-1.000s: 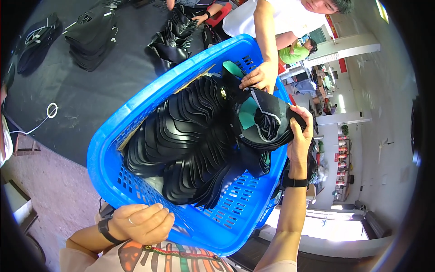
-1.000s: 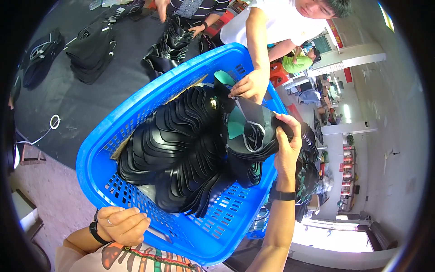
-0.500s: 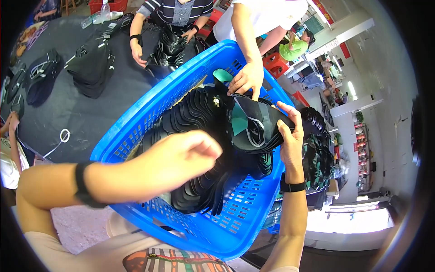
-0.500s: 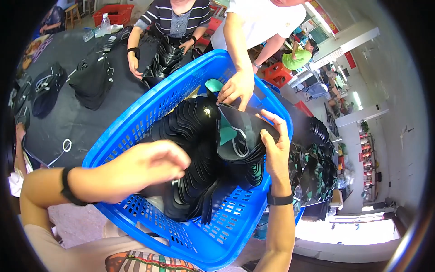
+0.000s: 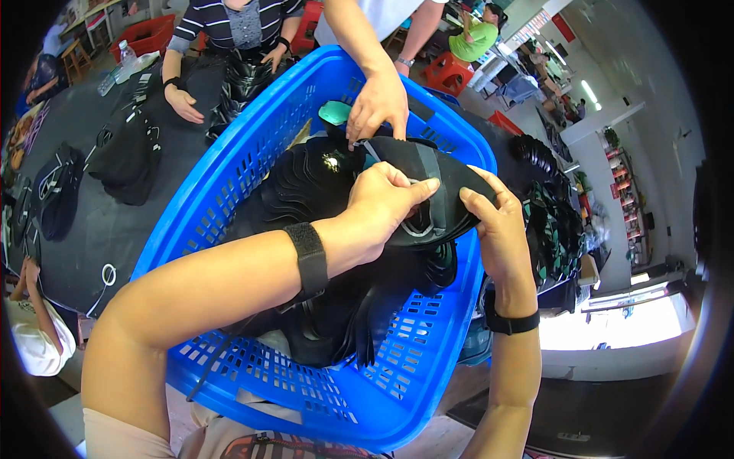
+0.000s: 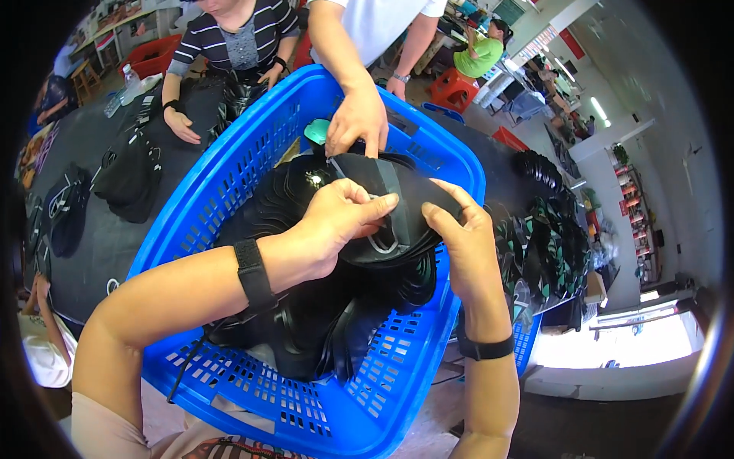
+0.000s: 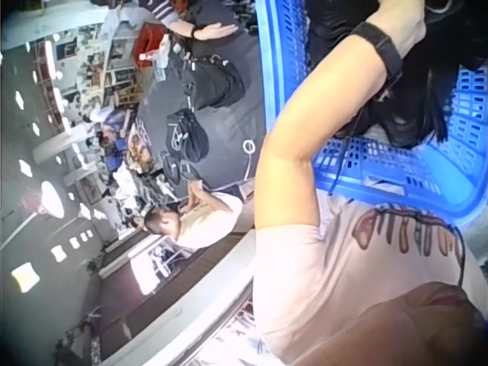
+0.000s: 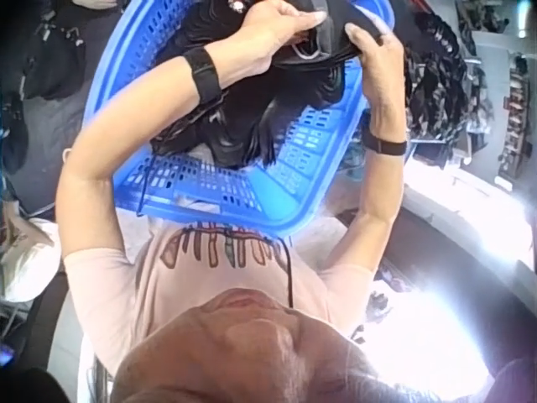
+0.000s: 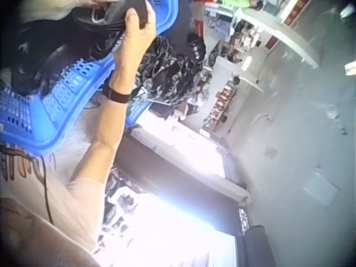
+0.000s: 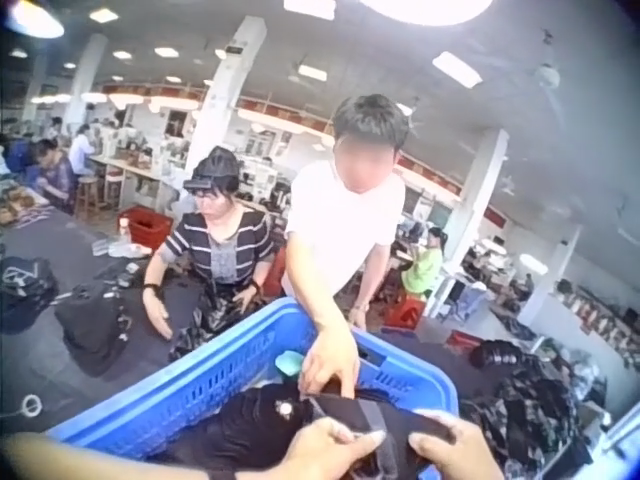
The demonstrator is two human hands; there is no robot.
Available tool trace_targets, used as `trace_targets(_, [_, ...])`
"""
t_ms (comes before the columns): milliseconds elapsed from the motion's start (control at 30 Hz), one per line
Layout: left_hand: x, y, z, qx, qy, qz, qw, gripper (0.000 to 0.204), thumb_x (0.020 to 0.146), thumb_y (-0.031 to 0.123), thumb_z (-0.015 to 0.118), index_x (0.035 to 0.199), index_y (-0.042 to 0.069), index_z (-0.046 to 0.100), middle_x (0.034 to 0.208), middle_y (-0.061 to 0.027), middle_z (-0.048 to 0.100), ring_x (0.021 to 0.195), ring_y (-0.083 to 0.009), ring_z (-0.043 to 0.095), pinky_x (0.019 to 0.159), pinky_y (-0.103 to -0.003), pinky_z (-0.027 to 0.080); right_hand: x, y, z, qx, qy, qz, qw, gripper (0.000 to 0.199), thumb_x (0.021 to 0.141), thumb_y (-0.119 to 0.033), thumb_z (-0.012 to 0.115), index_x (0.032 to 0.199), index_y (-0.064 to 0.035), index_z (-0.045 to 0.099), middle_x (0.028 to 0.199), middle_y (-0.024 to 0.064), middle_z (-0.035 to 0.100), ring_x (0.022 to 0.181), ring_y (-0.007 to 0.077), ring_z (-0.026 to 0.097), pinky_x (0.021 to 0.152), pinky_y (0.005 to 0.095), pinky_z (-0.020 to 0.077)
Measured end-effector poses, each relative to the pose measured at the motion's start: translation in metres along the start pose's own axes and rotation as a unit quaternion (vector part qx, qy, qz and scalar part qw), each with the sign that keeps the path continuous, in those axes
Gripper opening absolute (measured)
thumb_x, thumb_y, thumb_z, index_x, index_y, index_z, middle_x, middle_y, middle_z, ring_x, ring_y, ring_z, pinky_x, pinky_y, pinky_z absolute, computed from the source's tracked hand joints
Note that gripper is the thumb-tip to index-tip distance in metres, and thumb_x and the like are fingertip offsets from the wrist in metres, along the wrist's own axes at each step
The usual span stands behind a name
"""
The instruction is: The recorder is seen organizing and inspecting shoe upper parts at a production table in a factory setting.
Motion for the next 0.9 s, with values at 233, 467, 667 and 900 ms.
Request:
trace_targets(233, [0.010, 0.000, 0.003, -0.036, -0.026, 0.006, 0.999, 0.031, 0.092, 0.029, 0.079, 0.086, 0.013, 0.054, 0.086, -0.0015, 0.065, 0.080, -0.0107, 0.065, 0.076, -0.026, 0.056, -0.012, 0.011, -0.022, 0.016, -0.001, 0.007, 1.000, 0.041, 0.094, -0.009, 0.064, 0.133, 0.0031, 0.060, 0.119, 0.0089, 0.068, 0.104, 0.0132, 0.064, 0.094, 0.0295, 0.0507])
trace_targets(467, [0.012, 0.002, 0.010, -0.021, -0.039, 0.009, 0.999, 0.028, 0.097, 0.029, 0.073, 0.085, 0.010, 0.057, 0.086, -0.0026, 0.066, 0.077, -0.0096, 0.065, 0.075, -0.024, 0.057, -0.013, 0.014, -0.032, 0.061, 0.003, 0.024, 0.998, 0.036, 0.096, -0.012, 0.064, 0.129, 0.0018, 0.061, 0.118, 0.0078, 0.069, 0.105, 0.0149, 0.066, 0.096, 0.0324, 0.0518])
trace_targets(667, [0.012, -0.003, 0.011, 0.003, -0.071, 0.014, 0.997, 0.021, 0.094, 0.017, 0.075, 0.095, 0.008, 0.057, 0.093, -0.0033, 0.066, 0.086, -0.0104, 0.065, 0.082, -0.026, 0.056, -0.012, 0.020, -0.037, 0.084, -0.002, 0.028, 0.996, 0.033, 0.098, -0.012, 0.062, 0.128, 0.0006, 0.061, 0.118, 0.0072, 0.069, 0.106, 0.0146, 0.066, 0.096, 0.0329, 0.0514])
trace_targets(900, [0.002, -0.017, 0.020, 0.192, -0.114, 0.149, 0.963, 0.062, 0.074, 0.003, 0.088, 0.117, 0.006, 0.044, 0.116, -0.0078, 0.055, 0.103, -0.0161, 0.059, 0.087, -0.031, 0.055, -0.013, 0.029, -0.047, 0.148, -0.002, 0.029, 0.989, 0.031, 0.102, -0.017, 0.061, 0.128, 0.0008, 0.060, 0.120, 0.0086, 0.068, 0.108, 0.0151, 0.065, 0.098, 0.0329, 0.0524])
Point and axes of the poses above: each hand's wrist, its own x-axis towards the middle knuckle, its own z-axis out of the palm, y = z × x, the point moved 1 cm from there along x, towards the middle knuckle
